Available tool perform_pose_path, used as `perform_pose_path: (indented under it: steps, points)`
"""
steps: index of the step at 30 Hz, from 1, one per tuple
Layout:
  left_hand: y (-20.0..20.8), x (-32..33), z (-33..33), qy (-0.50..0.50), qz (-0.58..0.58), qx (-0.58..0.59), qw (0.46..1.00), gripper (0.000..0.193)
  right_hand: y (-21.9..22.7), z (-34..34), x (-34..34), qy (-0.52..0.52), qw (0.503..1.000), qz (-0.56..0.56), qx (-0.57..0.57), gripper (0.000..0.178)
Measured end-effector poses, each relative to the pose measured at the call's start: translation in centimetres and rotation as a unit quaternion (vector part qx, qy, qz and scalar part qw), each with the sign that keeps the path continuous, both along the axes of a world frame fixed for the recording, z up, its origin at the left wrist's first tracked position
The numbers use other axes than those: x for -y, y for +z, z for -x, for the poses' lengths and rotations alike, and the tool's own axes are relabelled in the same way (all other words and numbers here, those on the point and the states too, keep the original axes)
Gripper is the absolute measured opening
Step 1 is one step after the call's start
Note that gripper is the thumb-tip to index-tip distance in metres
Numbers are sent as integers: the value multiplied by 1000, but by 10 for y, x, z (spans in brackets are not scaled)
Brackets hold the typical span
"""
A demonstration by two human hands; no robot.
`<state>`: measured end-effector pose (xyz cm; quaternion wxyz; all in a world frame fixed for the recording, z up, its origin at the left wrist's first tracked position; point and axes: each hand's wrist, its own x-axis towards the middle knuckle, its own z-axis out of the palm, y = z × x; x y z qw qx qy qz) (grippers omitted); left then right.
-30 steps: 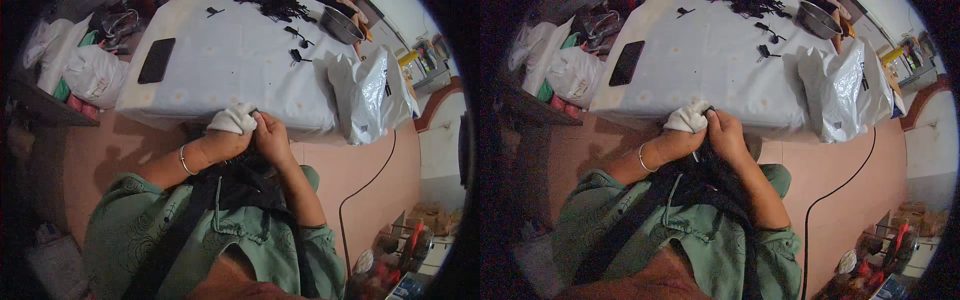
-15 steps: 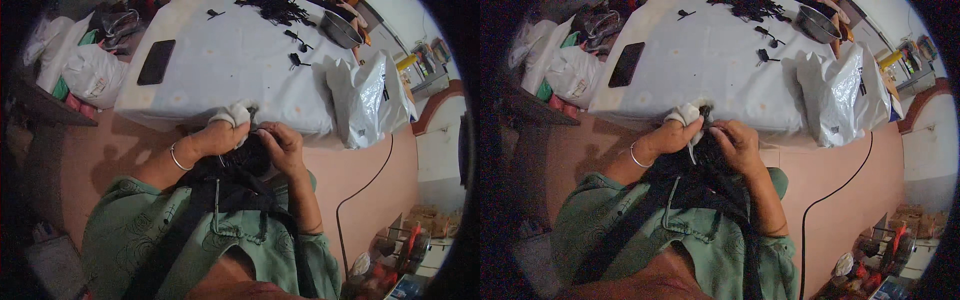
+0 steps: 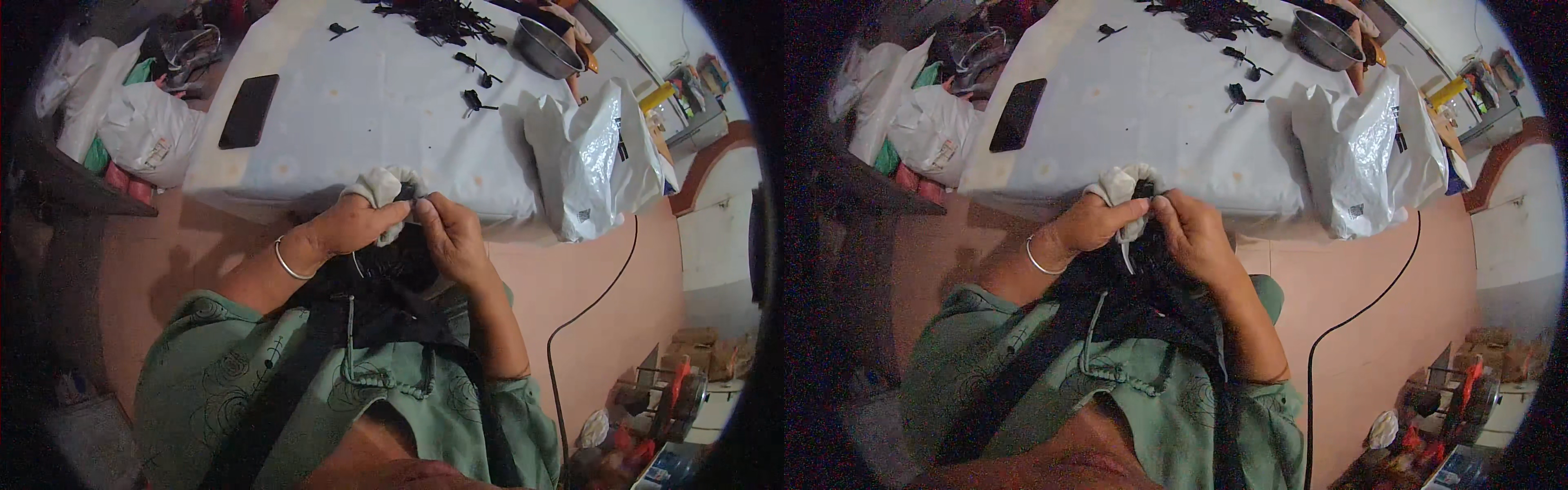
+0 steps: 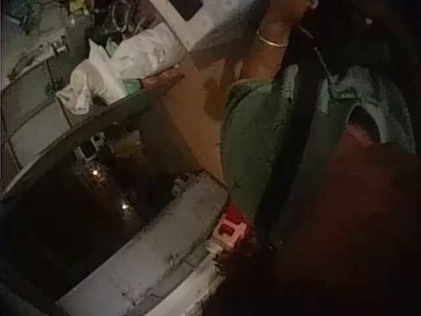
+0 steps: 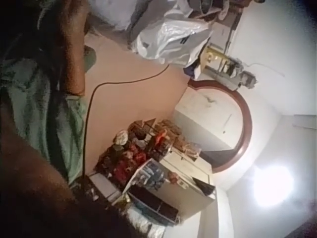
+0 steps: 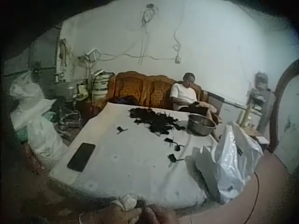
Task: Assembling small black plastic components by hand at a workstation.
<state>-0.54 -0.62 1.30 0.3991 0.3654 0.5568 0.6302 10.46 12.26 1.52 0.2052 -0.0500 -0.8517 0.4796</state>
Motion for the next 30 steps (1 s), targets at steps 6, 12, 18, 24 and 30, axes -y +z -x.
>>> perform_pose_path:
  steps: [6, 12, 18, 24, 30]
  points:
    - [-5, -11, -6, 82, -52, -217, 971, 18, -1, 9, -8, 14, 999, -16, 49, 24]
    - [-6, -15, -5, 60, -55, -443, 893, 18, -26, 6, -5, -7, 995, 96, -8, 25]
    - [18, -13, 24, -17, 96, -417, 904, 40, -2, 16, -71, -102, 988, -16, 118, 21]
    - [18, -38, 86, 86, 83, -457, 882, 36, -17, 63, -159, -272, 945, -181, 27, 24]
    - [-2, -67, 250, 252, 201, -525, 788, 42, -31, 85, -177, -292, 915, -264, 86, 31]
